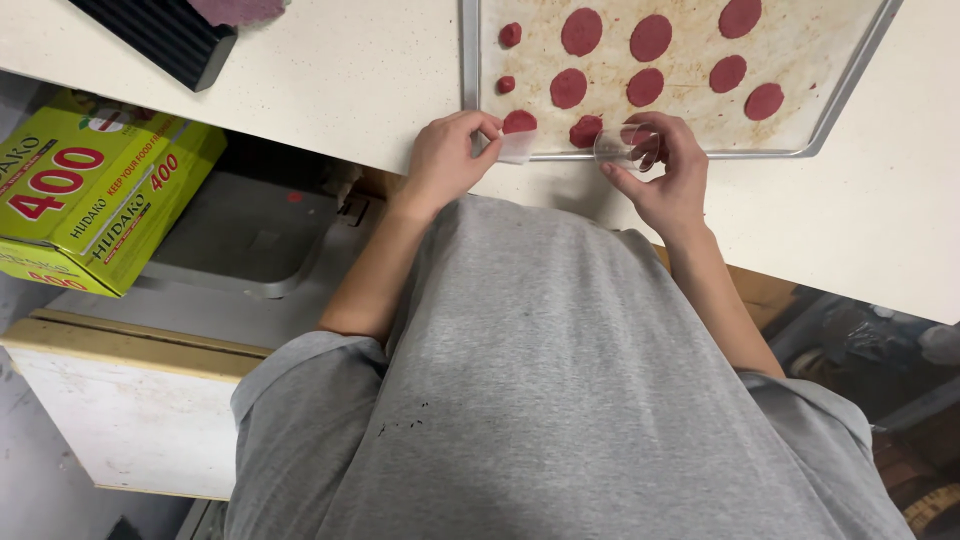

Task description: Cutting small circular shapes from a red food sheet using a round cutter on a parchment-lined tray.

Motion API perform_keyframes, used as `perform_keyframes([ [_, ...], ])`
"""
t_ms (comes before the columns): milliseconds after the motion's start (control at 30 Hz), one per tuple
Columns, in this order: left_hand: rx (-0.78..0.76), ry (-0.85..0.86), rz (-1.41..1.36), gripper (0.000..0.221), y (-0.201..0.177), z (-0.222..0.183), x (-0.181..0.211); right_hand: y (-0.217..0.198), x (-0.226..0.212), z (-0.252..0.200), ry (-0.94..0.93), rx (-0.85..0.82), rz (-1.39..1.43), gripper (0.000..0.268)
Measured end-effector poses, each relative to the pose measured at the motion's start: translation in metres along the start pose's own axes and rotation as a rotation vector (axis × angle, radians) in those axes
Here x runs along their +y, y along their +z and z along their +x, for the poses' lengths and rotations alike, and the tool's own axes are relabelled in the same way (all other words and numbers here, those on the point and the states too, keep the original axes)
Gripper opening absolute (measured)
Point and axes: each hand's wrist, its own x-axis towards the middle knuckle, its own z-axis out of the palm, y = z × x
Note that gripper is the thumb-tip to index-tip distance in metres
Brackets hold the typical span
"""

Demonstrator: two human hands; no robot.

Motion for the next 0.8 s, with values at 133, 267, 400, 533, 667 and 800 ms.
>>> perform_keyframes([
  [133,0.013,0.007,-0.02,0.008,0.001,-0.001,-0.003,-0.001,0.0,-0.001,-0.01,0.008,-0.003,0.054],
  [267,-0.034,0.037,-0.029,0.009,0.002,-0.002,-0.004,-0.001,-0.002,-0.002,-0.021,0.006,-0.017,0.055],
  [400,0.043,0.072,-0.048,0.008,0.001,-0.003,0.0,-0.001,-0.002,-0.006,-0.022,0.01,-0.021,0.056],
  [533,-0.045,-0.061,-0.143,0.003,0.003,0.016,-0.01,-0.003,-0.006,-0.003,-0.025,0.009,-0.014,0.055],
  [667,-0.105,-0.007,-0.616,0.004,-0.002,0.062,-0.001,-0.01,-0.01,0.016,-0.087,0.033,-0.032,0.054],
  [800,0.027,0.11,-0.701,0.008,0.015,0.125,-0.02,-0.016,-0.021,0.044,-0.186,0.044,-0.083,0.055],
])
